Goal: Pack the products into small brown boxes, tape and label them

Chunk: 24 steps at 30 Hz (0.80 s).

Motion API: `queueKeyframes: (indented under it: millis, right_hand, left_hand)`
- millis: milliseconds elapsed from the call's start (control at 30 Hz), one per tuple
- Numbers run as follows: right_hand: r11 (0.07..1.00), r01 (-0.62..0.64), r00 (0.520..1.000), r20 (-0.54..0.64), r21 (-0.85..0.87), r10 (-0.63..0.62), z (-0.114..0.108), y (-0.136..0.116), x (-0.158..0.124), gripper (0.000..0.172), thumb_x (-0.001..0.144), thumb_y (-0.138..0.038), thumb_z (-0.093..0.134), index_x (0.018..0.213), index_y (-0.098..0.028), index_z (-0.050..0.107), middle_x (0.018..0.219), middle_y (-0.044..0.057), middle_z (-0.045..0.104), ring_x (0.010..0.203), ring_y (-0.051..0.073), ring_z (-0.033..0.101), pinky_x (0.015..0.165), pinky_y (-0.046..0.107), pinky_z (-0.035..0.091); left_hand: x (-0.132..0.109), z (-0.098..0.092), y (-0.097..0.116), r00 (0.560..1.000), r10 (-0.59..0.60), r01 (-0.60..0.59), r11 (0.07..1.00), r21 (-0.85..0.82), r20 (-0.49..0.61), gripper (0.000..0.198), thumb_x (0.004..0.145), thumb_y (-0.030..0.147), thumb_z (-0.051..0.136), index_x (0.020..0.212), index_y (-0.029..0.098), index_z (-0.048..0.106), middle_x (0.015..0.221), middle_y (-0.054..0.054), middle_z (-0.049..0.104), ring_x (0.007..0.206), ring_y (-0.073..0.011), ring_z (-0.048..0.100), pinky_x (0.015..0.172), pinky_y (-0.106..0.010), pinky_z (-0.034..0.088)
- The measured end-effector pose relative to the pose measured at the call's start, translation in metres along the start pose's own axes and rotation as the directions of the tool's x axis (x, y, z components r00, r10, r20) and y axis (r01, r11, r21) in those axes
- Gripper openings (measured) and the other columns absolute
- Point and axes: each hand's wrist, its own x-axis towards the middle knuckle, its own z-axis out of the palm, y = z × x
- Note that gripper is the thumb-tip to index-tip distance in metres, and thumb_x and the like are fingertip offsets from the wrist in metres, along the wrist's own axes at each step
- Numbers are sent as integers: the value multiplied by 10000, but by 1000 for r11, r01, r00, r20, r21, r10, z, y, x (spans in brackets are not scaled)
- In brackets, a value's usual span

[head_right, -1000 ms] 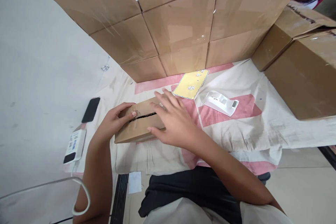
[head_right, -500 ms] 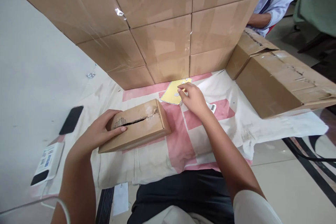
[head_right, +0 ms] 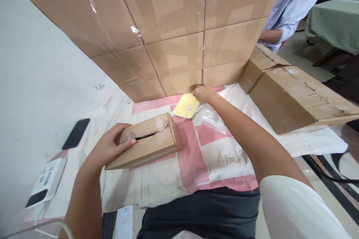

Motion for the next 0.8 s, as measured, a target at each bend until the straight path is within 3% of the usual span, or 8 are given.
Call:
queueKeyframes:
  millis: [200,300,367,433,500,567,633,800]
  right_hand:
    - [997,-73,991,-112,24,75,-5,-8,-4,254,916,-162,530,994,-169,771,1186,165,727,1045,295,672,790,350,486]
    - [990,-105,970,-210,90,122,-18,-10,-16,313,961,-167,449,1073,-163,741,1178,159,737,1019,274,683,782,342,488]
    - [968,-70,946,-293,240,141,-23,-13,-34,295,978,-214,460,1098,-160,724,1074,136,767,940,245,697,774,331,500]
    - [869,61,912,-382,491,152,-23,-22,-58,241,965,-268,523,1057,-164,720,950,106,782,833,215,702,760,322,517]
    - [668,218,887,-431,712,170,-16,-38,-85,202,934,-324,596,988,-171,715,865,86,782,756,199,703,737,321,534]
    - [482,292,895,-414,826,167,-3,-59,-110,218,909,-384,652,955,-180,710,825,69,777,732,195,711,712,318,544]
    - [354,320,908,-391,879,150,11,-80,-129,233,888,-409,690,949,-187,724,843,59,780,752,192,717,700,310,542]
    - [236,309,945,-326,921,37,38,-116,-146,235,872,-383,726,985,-181,766,884,54,781,667,156,648,605,281,475]
  left_hand:
    - [-1,1,-3,1000,-4,4,1000,-1,-12,514,827,660,699,1165,277,644,1231,-34,653,1127,-286,631,937,-395,500]
    - [-2,1,-4,1000,-5,5,1000,1,-17,523,828,671,692,1166,274,645,1229,-41,656,1122,-287,633,939,-400,499]
    - [-2,1,-4,1000,-4,5,1000,8,-23,529,832,678,680,1163,267,646,1230,-48,659,1123,-290,633,946,-405,497]
    - [-2,1,-4,1000,-1,2,1000,14,-23,536,836,679,670,1164,256,644,1234,-58,660,1126,-295,633,955,-408,500]
    - [-2,1,-3,1000,1,-1,1000,17,-21,540,835,672,673,1167,248,641,1235,-63,660,1131,-296,636,971,-406,506]
    - [-1,1,-3,1000,-2,3,1000,18,-21,535,834,658,680,1175,248,636,1242,-62,657,1146,-293,635,992,-401,509]
    - [0,0,-2,1000,-4,5,1000,25,-23,527,836,646,682,1178,248,634,1244,-63,656,1157,-293,632,1005,-399,510]
    - [-1,-2,0,1000,-1,1,999,49,-14,483,850,612,680,1165,249,636,1226,-59,656,1152,-286,629,1007,-391,514]
